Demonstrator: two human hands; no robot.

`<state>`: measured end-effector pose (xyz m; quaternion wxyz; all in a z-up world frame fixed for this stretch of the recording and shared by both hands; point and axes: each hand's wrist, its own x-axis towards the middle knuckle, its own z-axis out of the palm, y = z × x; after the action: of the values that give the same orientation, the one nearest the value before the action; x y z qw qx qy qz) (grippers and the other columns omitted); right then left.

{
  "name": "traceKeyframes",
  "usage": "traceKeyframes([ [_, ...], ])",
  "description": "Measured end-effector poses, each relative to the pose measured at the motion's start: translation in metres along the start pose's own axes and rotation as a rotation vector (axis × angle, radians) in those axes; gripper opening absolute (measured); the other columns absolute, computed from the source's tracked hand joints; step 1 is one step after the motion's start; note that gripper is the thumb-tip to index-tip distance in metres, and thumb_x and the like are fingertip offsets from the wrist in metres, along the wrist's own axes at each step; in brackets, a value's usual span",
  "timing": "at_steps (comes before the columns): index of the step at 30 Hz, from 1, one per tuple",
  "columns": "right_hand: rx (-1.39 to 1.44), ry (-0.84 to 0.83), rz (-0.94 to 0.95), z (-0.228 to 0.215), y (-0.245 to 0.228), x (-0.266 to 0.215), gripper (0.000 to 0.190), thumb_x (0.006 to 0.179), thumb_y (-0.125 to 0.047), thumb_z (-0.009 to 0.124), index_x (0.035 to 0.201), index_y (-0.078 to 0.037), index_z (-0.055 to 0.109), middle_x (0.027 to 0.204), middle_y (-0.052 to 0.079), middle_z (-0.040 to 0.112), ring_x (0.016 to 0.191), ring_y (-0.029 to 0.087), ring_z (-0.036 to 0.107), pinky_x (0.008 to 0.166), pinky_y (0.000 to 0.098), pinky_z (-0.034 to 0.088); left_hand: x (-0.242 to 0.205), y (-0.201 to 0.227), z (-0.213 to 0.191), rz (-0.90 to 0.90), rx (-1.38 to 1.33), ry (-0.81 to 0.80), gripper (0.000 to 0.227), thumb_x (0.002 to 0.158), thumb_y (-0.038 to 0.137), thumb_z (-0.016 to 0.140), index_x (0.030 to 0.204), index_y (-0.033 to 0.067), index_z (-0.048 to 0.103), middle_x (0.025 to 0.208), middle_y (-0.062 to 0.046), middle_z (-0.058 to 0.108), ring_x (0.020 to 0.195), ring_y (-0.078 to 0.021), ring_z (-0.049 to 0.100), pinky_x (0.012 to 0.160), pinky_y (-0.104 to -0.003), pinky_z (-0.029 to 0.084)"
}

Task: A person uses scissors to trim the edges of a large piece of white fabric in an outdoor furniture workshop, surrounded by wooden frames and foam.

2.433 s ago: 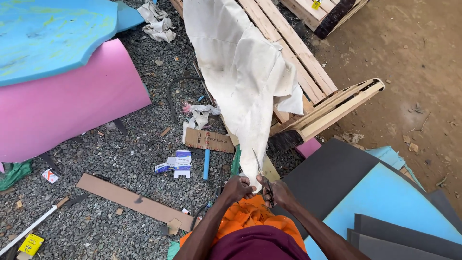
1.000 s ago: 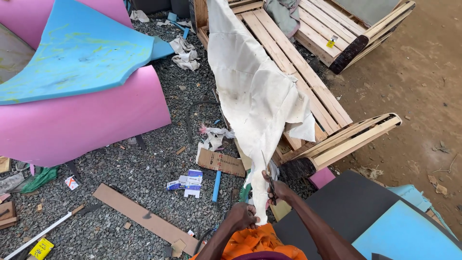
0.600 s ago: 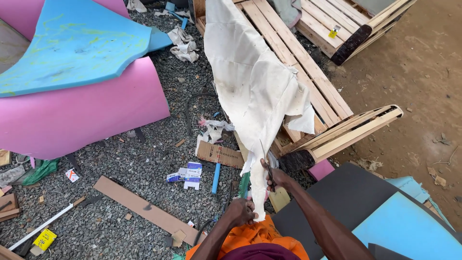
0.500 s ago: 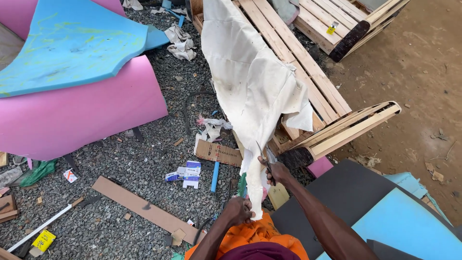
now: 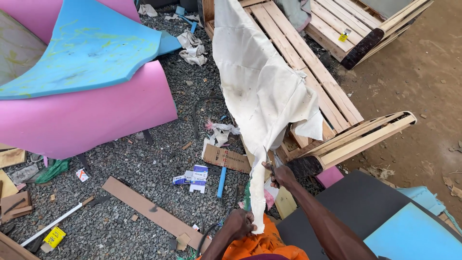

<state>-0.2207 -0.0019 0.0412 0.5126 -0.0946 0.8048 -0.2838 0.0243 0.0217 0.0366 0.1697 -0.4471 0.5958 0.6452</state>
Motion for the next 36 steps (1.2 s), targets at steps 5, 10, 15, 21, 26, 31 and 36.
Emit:
traceKeyframes([
  [5, -0.237, -0.035, -0.062, 0.017, 0.061, 0.048, 0.061, 0.079, -0.064, 0.081, 0.076, -0.009, 0.054, 0.065, 0.003, 0.054, 0.054, 0.016, 0.048, 0.054, 0.0299, 0.035, -0.005, 0.009, -0.003, -0.022, -0.074, -0.061, 0.018, 0.093, 0.005, 0.079, 0.082, 0.0108, 0.067, 0.088, -0.003, 0.077, 0.068, -0.0096, 0.072, 0.059, -0.021, 0.063],
  [10, 0.226, -0.113, 0.106, 0.027, 0.066, 0.055, 0.045, 0.077, -0.019, 0.087, 0.114, 0.003, 0.074, 0.113, 0.017, 0.079, 0.097, 0.031, 0.075, 0.084, 0.0455, 0.062, 0.020, 0.008, 0.004, 0.099, 0.103, -0.162, 0.010, 0.090, 0.008, 0.081, 0.088, 0.0112, 0.072, 0.088, -0.002, 0.077, 0.069, -0.0081, 0.072, 0.071, -0.025, 0.063],
  [15, 0.343, -0.069, 0.147, 0.025, 0.063, 0.072, 0.059, 0.072, -0.012, 0.089, 0.122, 0.010, 0.068, 0.113, 0.023, 0.077, 0.095, 0.037, 0.074, 0.082, 0.0517, 0.065, 0.042, 0.002, -0.002, 0.140, 0.140, -0.186, 0.023, 0.090, 0.010, 0.083, 0.076, 0.0143, 0.065, 0.084, 0.000, 0.074, 0.069, -0.0109, 0.067, 0.073, -0.028, 0.060],
  [21, 0.341, -0.111, 0.145, 0.014, 0.060, 0.063, 0.035, 0.081, -0.008, 0.085, 0.112, 0.006, 0.076, 0.102, 0.019, 0.079, 0.087, 0.032, 0.074, 0.074, 0.0455, 0.062, 0.054, -0.007, -0.032, 0.282, 0.260, -0.160, 0.038, 0.087, 0.033, 0.084, 0.071, 0.0172, 0.054, 0.079, 0.005, 0.061, 0.071, -0.0121, 0.050, 0.062, -0.029, 0.037],
  [26, 0.348, -0.121, 0.174, 0.008, 0.055, 0.059, 0.042, 0.075, -0.011, 0.089, 0.111, 0.005, 0.076, 0.103, 0.019, 0.080, 0.086, 0.034, 0.073, 0.069, 0.0445, 0.058, 0.083, 0.014, -0.055, 0.258, 0.202, 0.003, 0.073, 0.081, 0.078, 0.054, 0.113, 0.0134, 0.061, 0.122, -0.007, 0.066, 0.115, -0.0256, 0.064, 0.096, -0.041, 0.049],
  [31, 0.460, -0.171, 0.216, 0.013, 0.049, 0.050, 0.053, 0.073, -0.008, 0.089, 0.121, 0.009, 0.075, 0.107, 0.021, 0.080, 0.091, 0.037, 0.074, 0.071, 0.0454, 0.060, 0.162, 0.014, -0.065, 0.271, 0.132, 0.302, 0.058, 0.105, 0.066, 0.041, 0.069, 0.0209, 0.033, 0.065, 0.005, 0.038, 0.059, -0.0126, 0.033, 0.061, -0.037, 0.023],
  [36, 0.534, -0.278, 0.351, 0.017, 0.035, 0.061, 0.068, 0.074, -0.016, 0.092, 0.133, 0.009, 0.069, 0.105, 0.024, 0.079, 0.084, 0.036, 0.075, 0.069, 0.0430, 0.064, 0.228, 0.055, -0.085, -0.099, -0.383, 0.138, 0.071, 0.100, 0.063, 0.049, 0.118, -0.0018, 0.073, 0.109, -0.016, 0.078, 0.085, -0.0287, 0.075, 0.065, -0.036, 0.061],
])
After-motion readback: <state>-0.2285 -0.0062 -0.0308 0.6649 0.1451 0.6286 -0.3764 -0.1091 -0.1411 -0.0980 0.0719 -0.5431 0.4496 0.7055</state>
